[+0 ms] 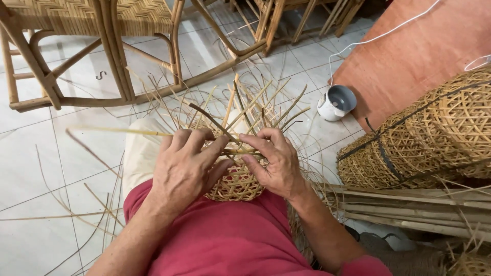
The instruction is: A person is weaving a small basket using thin, flexible strips of natural material, working at a steady and efficient pace.
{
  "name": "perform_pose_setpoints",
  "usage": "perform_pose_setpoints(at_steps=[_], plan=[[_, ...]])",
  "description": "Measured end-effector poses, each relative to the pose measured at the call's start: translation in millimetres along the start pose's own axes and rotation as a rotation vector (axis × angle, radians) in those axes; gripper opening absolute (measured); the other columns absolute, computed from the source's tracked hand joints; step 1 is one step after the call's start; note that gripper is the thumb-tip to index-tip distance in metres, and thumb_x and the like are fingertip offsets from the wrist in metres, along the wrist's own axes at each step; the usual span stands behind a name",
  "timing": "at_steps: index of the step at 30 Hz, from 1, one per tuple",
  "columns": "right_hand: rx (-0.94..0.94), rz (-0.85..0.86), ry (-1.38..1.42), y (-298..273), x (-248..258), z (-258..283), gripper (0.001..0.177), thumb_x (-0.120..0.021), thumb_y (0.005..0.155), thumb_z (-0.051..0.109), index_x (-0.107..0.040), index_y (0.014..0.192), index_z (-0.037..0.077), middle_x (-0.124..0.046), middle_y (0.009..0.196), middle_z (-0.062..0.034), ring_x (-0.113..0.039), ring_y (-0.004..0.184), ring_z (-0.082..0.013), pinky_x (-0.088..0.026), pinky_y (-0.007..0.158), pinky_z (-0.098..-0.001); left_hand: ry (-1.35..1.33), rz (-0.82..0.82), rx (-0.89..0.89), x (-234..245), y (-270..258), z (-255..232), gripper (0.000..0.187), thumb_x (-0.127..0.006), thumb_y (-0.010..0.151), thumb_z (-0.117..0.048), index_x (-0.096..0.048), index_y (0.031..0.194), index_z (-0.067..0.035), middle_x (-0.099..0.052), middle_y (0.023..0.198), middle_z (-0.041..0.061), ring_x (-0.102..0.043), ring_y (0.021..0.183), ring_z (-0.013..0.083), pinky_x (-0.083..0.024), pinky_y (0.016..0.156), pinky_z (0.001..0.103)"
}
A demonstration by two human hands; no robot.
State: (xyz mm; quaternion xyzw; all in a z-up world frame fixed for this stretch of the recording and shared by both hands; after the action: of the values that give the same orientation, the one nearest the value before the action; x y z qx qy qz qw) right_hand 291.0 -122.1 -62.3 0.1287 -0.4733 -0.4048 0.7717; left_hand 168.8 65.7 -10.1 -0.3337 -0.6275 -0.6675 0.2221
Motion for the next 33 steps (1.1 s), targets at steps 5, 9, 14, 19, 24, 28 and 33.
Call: perform_pose_setpoints(at_steps=[5,9,14,19,24,28,33], plan=[[-0.002,-0.003,0.0,-2.8,1.7,-2.1,0.037,-0.071,0.097,0.031,-0.072,0.133,0.023,-0.057,0.103,-0.0093,-0.065,0.072,-0.0264,-0.055,0.071,-0.0462,-0.035,0.016,0.04,-7.4,-3.7,-2.1,0.032,-0.071,0.094,-0.047,-0.069,0.118,-0.026,-0.056,0.1,0.0,-0.056,0.098,0.0232,-0.046,0.08,0.037],[-0.003,-0.016,0.015,-1.5,0.9,-1.6,0.036,-0.071,0.097,0.03,-0.072,0.132,0.023,-0.056,0.103,-0.0091,-0.066,0.076,-0.0297,-0.056,0.074,-0.0483,-0.036,0.057,0.109,-17.9,-10.4,2.1,0.047,-0.072,0.092,-0.052,-0.066,0.128,-0.022,-0.06,0.105,0.004,-0.059,0.104,0.0243,-0.049,0.084,0.037],[0.007,-0.024,0.01,-2.6,0.1,-3.5,0.036,-0.072,0.097,0.031,-0.073,0.132,0.023,-0.057,0.104,-0.0099,-0.067,0.078,-0.0325,-0.056,0.075,-0.0501,-0.074,0.105,0.195,-21.1,-13.9,8.2,0.052,-0.071,0.092,-0.056,-0.069,0.129,-0.02,-0.06,0.111,0.006,-0.057,0.105,0.0237,-0.051,0.084,0.039],[0.012,-0.022,-0.002,-4.5,-0.3,-8.2,0.038,-0.073,0.097,0.031,-0.072,0.134,0.023,-0.056,0.105,-0.0089,-0.067,0.08,-0.033,-0.056,0.076,-0.0503,-0.063,0.07,0.135,-20.3,-11.3,6.6,0.045,-0.069,0.094,-0.057,-0.069,0.125,-0.025,-0.055,0.102,0.001,-0.055,0.101,0.0231,-0.048,0.078,0.038],[0.001,-0.027,0.022,-1.8,3.2,-4.7,0.036,-0.071,0.098,0.03,-0.072,0.133,0.022,-0.056,0.103,-0.0099,-0.065,0.078,-0.0307,-0.056,0.074,-0.0498,-0.076,0.052,0.076,-19.7,-6.5,6.2,0.041,-0.067,0.096,-0.054,-0.071,0.124,-0.024,-0.054,0.098,0.002,-0.054,0.099,0.0239,-0.046,0.078,0.038],[-0.005,-0.026,0.029,-4.1,1.6,-6.7,0.036,-0.07,0.098,0.028,-0.072,0.133,0.021,-0.055,0.102,-0.0096,-0.063,0.077,-0.0272,-0.056,0.075,-0.0483,-0.041,0.042,0.023,-16.0,-5.4,6.8,0.041,-0.064,0.097,-0.054,-0.071,0.125,-0.024,-0.056,0.098,0.002,-0.057,0.102,0.0244,-0.046,0.086,0.042],[0.058,-0.12,0.027,-0.5,-8.5,-2.6,0.04,-0.071,0.098,0.029,-0.068,0.135,0.016,-0.06,0.106,-0.0119,-0.059,0.073,-0.0216,-0.053,0.066,-0.0399,0.025,-0.053,0.018,-12.0,-14.9,5.7,0.05,-0.07,0.094,-0.054,-0.068,0.13,-0.02,-0.057,0.11,0.006,-0.056,0.111,0.0272,-0.047,0.094,0.046]])
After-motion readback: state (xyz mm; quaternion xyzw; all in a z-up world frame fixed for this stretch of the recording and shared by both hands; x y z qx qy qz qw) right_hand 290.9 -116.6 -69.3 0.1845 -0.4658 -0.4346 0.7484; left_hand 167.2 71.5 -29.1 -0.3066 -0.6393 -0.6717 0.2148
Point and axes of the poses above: each hand's wrist, its own y-axis towards the middle knuckle, its own x-axis out of the back of the hand, z = x × y, the point moved 3 cm from there along y, towards the middle knuckle
